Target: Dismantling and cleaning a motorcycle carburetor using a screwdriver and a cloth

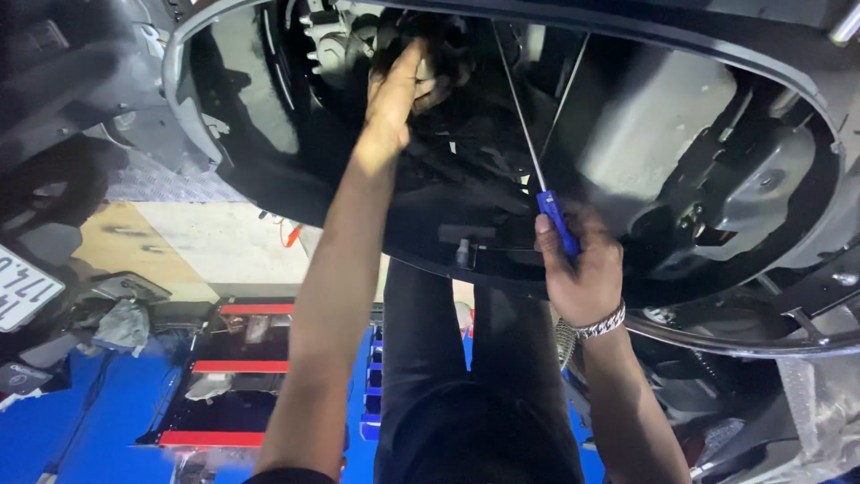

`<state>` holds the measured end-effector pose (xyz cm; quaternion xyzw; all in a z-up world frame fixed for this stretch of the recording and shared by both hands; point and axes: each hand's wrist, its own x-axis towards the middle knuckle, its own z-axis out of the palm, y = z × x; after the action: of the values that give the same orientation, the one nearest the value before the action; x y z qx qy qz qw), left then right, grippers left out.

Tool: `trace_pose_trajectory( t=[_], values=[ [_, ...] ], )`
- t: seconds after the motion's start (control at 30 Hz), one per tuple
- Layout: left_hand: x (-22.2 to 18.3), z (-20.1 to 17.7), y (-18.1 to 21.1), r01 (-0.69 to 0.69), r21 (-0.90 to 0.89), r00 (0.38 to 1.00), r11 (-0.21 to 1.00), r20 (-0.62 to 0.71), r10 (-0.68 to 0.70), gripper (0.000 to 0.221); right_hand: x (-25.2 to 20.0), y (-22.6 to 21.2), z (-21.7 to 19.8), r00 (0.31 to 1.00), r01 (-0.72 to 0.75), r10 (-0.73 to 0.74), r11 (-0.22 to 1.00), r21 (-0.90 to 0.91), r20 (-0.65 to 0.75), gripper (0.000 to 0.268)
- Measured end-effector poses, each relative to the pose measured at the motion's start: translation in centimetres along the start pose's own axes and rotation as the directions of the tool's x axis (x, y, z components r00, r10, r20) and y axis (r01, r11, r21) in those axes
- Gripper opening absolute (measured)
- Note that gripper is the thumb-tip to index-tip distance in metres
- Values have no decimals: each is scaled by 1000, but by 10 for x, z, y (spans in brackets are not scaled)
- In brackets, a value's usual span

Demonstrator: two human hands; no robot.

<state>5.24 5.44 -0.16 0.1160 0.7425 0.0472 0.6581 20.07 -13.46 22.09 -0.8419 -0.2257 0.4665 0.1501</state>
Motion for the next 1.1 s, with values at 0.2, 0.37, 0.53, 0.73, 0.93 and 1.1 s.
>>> trace_pose_trajectory(
  t=[0.2, 0.37, 0.53, 0.73, 0.93, 1.1],
  values=[
    [5, 22, 2, 30, -148, 984, 989, -169, -55, 75, -3, 3, -1, 999, 47, -48, 996, -72, -18, 23],
    [15, 20, 7, -43, 37, 999, 998, -13, 44, 62, 3, 16, 11, 994, 98, -106, 971, -216, -25, 34],
    [23, 26, 24, 20, 426, 994, 905, -109, 29, 56, 9, 15, 15, 998, 50, -57, 974, -219, -24, 35],
    [41, 25, 29, -110, 945, 931, 308, -11, 366, 74, 19, 16, 18, 990, 54, -75, 984, -170, -118, 19],
    [45, 19, 39, -205, 948, 919, 244, 101, 380, 71, 22, 11, 19, 995, -20, 9, 993, -119, -98, 23],
    [48, 11, 42, -304, 929, 901, 211, 208, 382, 67, 26, 13, 21, 992, -83, 75, 994, -77, -98, 24]
  ],
)
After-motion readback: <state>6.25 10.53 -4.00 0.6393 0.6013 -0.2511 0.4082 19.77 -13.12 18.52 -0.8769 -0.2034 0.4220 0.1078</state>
